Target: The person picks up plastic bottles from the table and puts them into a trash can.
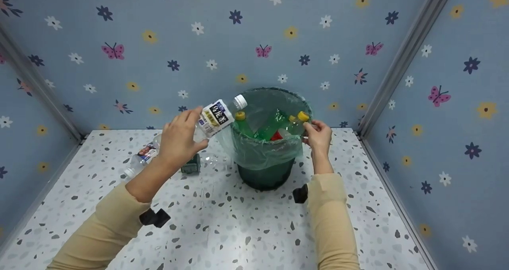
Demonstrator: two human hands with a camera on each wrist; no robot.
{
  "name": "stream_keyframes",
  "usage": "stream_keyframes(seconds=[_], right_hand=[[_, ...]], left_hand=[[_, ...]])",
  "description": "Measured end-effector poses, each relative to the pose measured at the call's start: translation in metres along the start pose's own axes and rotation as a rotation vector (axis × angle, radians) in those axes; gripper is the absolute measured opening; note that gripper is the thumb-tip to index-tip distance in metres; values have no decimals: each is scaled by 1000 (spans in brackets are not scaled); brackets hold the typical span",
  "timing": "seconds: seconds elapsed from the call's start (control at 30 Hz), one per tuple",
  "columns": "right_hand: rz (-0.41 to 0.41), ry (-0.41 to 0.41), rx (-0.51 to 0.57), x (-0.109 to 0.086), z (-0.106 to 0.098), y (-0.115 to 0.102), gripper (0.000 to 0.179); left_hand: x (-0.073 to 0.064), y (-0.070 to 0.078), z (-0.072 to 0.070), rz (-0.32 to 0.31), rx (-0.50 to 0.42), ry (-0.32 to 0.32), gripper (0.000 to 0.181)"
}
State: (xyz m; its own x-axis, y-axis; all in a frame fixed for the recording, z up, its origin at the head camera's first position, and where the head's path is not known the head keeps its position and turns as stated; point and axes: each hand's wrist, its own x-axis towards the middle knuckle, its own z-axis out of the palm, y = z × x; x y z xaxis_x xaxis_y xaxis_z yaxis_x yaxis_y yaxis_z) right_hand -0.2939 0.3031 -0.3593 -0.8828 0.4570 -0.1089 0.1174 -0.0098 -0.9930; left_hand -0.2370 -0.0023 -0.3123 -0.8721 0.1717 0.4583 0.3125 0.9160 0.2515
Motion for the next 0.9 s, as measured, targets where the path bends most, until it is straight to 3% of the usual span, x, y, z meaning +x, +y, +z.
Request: stream_keyframes(seconds=[0.2, 0.33, 0.67, 0.9], right_hand=[[-5, -8, -28, -1, 0, 0, 44], [-8, -7, -31, 0, -1, 0, 42], [-12, -12, -13, 2, -1, 2, 44], [-14, -7, -31, 1, -2, 1, 44]], left_hand=[[22, 27, -4, -23, 22, -129, 78], [39, 43, -6, -29, 1, -175, 79], [72, 79, 0, -48, -73, -180, 80], [91, 100, 8, -58, -94, -137, 74]])
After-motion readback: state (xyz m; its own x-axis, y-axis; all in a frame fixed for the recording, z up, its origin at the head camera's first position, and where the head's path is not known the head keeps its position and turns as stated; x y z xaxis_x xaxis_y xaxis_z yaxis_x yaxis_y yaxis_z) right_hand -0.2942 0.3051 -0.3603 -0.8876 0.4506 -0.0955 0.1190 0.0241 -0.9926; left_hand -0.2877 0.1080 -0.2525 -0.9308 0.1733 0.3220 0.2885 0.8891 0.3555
